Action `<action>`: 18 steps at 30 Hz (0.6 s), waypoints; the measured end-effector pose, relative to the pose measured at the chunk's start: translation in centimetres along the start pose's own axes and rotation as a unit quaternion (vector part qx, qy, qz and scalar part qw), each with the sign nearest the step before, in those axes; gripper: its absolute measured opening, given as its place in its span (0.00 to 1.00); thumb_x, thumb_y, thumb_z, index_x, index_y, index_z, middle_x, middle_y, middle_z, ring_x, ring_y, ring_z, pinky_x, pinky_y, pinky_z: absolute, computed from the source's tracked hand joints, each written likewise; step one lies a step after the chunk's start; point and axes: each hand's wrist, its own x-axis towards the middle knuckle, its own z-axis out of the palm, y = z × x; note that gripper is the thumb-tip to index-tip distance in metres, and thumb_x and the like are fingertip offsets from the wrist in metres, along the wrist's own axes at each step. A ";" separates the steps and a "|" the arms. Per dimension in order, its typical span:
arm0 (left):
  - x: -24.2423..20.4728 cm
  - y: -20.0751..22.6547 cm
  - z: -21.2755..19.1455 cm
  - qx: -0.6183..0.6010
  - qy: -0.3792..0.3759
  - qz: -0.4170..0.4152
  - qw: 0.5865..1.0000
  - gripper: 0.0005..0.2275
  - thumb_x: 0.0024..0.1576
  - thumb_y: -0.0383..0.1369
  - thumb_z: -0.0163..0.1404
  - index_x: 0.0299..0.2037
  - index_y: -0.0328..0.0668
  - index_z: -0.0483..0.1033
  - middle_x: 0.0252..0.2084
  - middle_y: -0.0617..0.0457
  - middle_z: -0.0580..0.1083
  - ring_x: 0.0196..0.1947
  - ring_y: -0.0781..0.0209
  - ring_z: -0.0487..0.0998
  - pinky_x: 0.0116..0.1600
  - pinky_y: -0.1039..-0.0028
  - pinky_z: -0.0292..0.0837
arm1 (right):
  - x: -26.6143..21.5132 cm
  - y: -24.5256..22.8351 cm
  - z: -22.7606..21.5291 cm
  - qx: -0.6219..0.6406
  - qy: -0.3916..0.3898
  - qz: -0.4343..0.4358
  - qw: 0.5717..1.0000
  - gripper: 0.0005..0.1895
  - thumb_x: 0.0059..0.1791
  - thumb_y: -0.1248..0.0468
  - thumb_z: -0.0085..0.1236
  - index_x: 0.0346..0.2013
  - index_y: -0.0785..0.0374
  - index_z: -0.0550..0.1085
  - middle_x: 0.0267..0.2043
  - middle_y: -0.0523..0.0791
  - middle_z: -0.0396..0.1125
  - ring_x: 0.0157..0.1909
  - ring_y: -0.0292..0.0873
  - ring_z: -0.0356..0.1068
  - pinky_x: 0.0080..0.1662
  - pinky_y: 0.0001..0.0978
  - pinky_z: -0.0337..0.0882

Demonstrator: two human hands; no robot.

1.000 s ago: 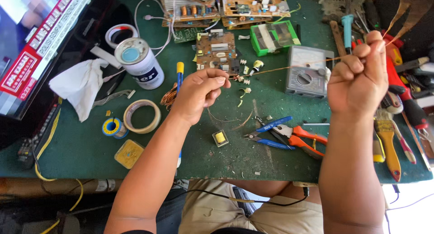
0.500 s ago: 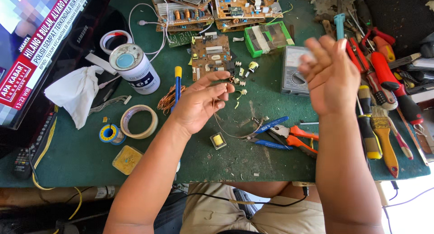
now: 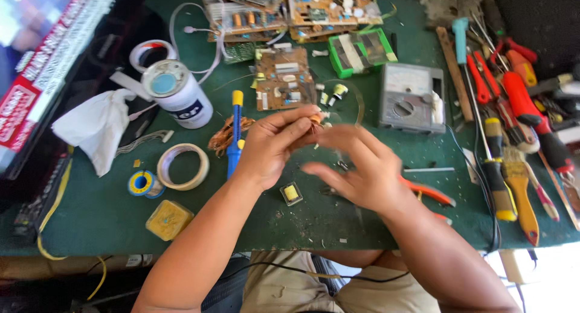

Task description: The person winds a thin copper wire around a small cylindrical core held in their hands. They repeatedly wrap the wire around the core, occasionally pausing to adjust the tension or position of the coil.

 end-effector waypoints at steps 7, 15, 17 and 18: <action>0.2 -1.1 -0.5 0.031 0.018 0.028 0.999 0.12 0.58 0.22 0.63 0.52 0.31 0.83 0.46 0.37 0.84 0.43 0.50 0.88 0.47 0.65 0.89 | -1.0 2.7 0.9 -0.022 0.007 0.137 0.990 0.18 0.49 0.66 0.76 0.48 0.62 0.75 0.45 0.44 0.75 0.41 0.45 0.82 0.43 0.41 0.81; -0.5 0.1 0.5 0.133 -0.022 0.078 0.988 0.14 0.63 0.29 0.61 0.58 0.40 0.81 0.48 0.43 0.84 0.43 0.63 0.85 0.40 0.78 0.85 | -0.5 2.8 0.4 0.034 -0.019 0.156 0.987 0.03 0.53 0.68 0.68 0.41 0.58 0.82 0.31 0.44 0.76 0.34 0.47 0.79 0.39 0.41 0.78; -0.9 1.3 0.5 0.178 -0.031 0.110 0.977 0.13 0.65 0.31 0.58 0.58 0.40 0.80 0.46 0.41 0.83 0.40 0.61 0.84 0.38 0.77 0.84 | -0.8 3.6 0.3 0.015 -0.017 0.139 0.990 0.02 0.53 0.67 0.68 0.41 0.58 0.83 0.32 0.44 0.76 0.34 0.47 0.79 0.39 0.41 0.78; -1.0 1.9 0.6 0.224 -0.040 0.141 0.964 0.12 0.67 0.32 0.55 0.58 0.40 0.79 0.44 0.39 0.83 0.37 0.59 0.84 0.35 0.75 0.83 | -0.9 4.0 0.3 -0.005 -0.014 0.123 0.992 0.02 0.54 0.66 0.67 0.41 0.57 0.83 0.33 0.44 0.76 0.35 0.48 0.78 0.39 0.41 0.77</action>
